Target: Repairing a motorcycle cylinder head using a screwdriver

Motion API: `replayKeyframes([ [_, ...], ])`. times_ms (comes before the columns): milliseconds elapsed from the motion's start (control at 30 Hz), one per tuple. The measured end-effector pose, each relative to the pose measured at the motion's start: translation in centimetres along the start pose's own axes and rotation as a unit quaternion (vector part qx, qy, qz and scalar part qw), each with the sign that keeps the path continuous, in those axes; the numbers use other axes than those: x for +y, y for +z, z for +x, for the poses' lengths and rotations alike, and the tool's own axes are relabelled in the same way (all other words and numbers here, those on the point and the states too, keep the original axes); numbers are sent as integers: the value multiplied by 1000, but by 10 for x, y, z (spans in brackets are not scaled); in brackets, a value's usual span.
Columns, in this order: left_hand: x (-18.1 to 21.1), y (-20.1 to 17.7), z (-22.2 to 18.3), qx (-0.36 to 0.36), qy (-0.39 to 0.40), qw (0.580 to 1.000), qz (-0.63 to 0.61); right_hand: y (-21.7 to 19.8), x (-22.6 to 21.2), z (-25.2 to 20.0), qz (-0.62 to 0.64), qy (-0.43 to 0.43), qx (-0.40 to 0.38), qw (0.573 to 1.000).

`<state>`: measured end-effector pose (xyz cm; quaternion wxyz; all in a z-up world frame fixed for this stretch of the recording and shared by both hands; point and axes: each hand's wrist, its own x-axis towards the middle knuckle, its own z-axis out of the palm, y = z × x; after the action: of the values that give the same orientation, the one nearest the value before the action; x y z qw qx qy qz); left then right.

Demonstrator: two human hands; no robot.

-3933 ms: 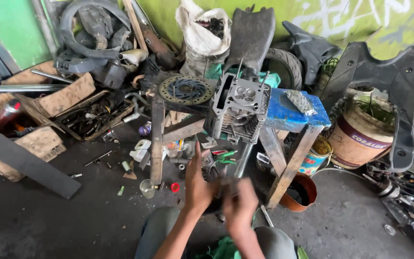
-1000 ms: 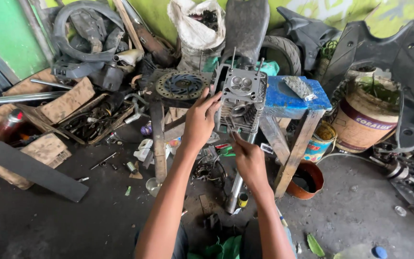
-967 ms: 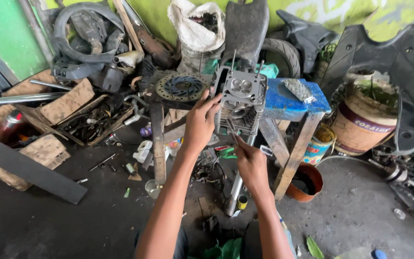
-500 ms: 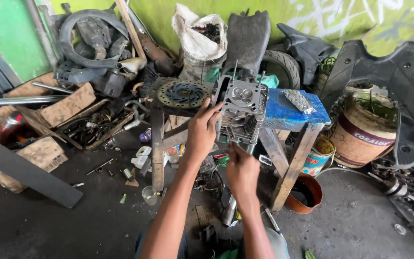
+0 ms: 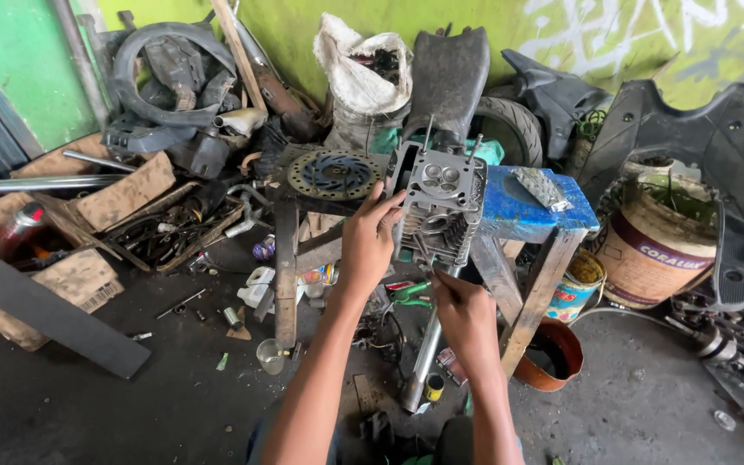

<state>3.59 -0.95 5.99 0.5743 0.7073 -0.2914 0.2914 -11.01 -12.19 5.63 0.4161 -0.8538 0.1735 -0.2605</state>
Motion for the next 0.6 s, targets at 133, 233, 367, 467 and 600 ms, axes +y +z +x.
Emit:
replayKeyframes([
  [133, 5, -2, 0, 9, 8, 1000, 4, 34, -7, 3, -22, -45, 46, 998],
  [233, 1, 1, -3, 14, 5, 1000, -7, 24, 7, 5, 29, 8, -3, 1000],
  [367, 0, 2, -2, 21, 11, 1000, 9, 8, -2, 4, -10, 35, 16, 999],
  [467, 5, -5, 0, 13, 14, 1000, 6, 19, -10, 5, -44, 8, 38, 998],
  [600, 3, -7, -4, -18, 21, 1000, 8, -1, 10, 10, -64, -59, -1, 996],
])
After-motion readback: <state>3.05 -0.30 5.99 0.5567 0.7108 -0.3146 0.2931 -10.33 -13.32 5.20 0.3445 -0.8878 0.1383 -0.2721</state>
